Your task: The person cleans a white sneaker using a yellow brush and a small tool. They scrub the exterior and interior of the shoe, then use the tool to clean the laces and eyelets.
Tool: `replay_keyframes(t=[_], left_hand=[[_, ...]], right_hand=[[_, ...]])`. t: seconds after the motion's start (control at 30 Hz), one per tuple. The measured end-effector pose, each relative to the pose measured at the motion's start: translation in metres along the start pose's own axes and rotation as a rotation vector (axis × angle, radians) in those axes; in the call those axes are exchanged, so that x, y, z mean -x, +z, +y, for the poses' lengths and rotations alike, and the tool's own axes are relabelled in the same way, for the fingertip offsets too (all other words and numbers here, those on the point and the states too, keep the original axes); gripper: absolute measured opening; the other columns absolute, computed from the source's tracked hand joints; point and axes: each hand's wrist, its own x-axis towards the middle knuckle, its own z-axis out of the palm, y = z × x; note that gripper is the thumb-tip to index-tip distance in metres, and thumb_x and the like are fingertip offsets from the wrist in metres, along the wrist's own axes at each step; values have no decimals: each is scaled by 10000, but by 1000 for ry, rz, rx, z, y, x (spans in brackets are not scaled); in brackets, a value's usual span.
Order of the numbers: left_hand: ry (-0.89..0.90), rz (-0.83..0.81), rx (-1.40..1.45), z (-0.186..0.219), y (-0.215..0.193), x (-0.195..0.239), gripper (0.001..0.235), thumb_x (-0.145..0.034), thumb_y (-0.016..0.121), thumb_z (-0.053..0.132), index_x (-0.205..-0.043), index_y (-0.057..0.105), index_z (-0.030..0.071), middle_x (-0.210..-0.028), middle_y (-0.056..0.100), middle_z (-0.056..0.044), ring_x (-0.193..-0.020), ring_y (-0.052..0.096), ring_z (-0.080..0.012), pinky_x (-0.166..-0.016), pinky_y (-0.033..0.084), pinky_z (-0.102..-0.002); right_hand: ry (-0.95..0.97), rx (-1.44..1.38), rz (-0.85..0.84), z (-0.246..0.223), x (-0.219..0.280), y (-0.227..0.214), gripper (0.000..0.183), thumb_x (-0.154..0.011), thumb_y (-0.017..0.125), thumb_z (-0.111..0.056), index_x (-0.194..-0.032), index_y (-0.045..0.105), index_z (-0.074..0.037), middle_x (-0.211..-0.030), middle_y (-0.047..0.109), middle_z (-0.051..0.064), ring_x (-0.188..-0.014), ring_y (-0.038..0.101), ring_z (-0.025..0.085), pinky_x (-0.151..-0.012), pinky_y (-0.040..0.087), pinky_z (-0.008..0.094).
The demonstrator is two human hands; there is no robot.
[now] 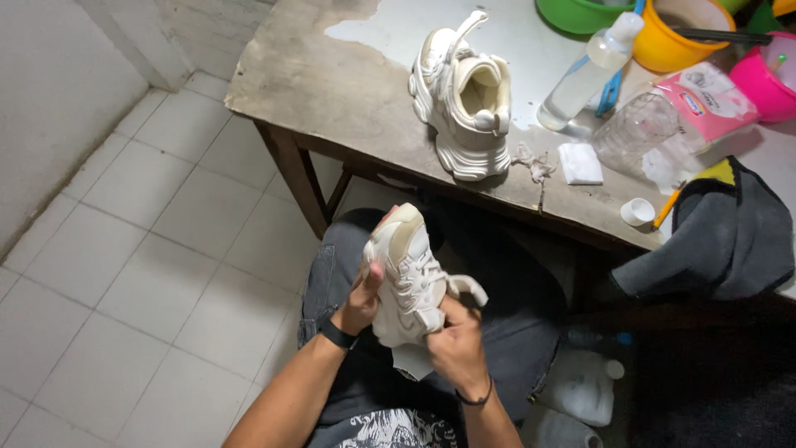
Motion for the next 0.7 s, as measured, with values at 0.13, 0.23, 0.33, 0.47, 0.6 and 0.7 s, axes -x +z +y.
replay_keyframes(t=[0.13,0.23,0.33,0.47,0.6,0.7], left_hand=[[-10,-154,-490,-35,-62,16,669,-1106,293,476,-1464,447,-69,-1532,468,-190,-1454,433,-302,-1255,336,-409],[-128,-29,39,18,-12,-12,997,-945,623,608,-1613,137,49,-1624,320,-194,-1453,404,-314,-1223,339,-455],[-30,-52,81,-7,-13,-2,991,-970,621,604,-1622,96,75,-1613,332,-215,-1400,457,-323,-1199,414,-485],[-57,-37,217,-5,3,-1,1045,-951,654,568,-1628,58,39,-1540,393,-321,-1407,459,-337,-1158,434,-450],[-128,-101,188,0,-9,-8,1018,-959,631,573,-1635,70,57,-1519,430,-291,-1285,538,-292,-1065,496,-431],[-123,-103,218,-1,-10,-5,1003,-975,615,541,-1635,52,39,-1538,408,-286,-1347,504,-319,-1100,487,-460]], right_hand=[[-298,105,-193,20,-3,-14,167,-869,553,24,-762,652,-55,-767,646,26,-722,568,152,-662,476,299],[-156,300,-286,8,6,-22,160,-928,586,-85,-917,745,-81,-627,586,-30,-501,400,105,-483,357,319],[-125,326,-13,28,8,-12,196,-920,582,-104,-898,774,-131,-506,543,-66,-373,329,79,-399,268,310],[-134,-17,13,-22,2,2,312,-917,561,-18,-1165,747,7,-1145,790,124,-1038,756,229,-927,633,297],[-344,90,-152,-18,-3,-8,206,-899,541,1,-757,689,-14,-731,646,37,-688,538,163,-632,462,308],[-272,188,-269,-2,5,-20,163,-945,593,-52,-843,719,-41,-681,543,-7,-623,445,128,-558,391,314]])
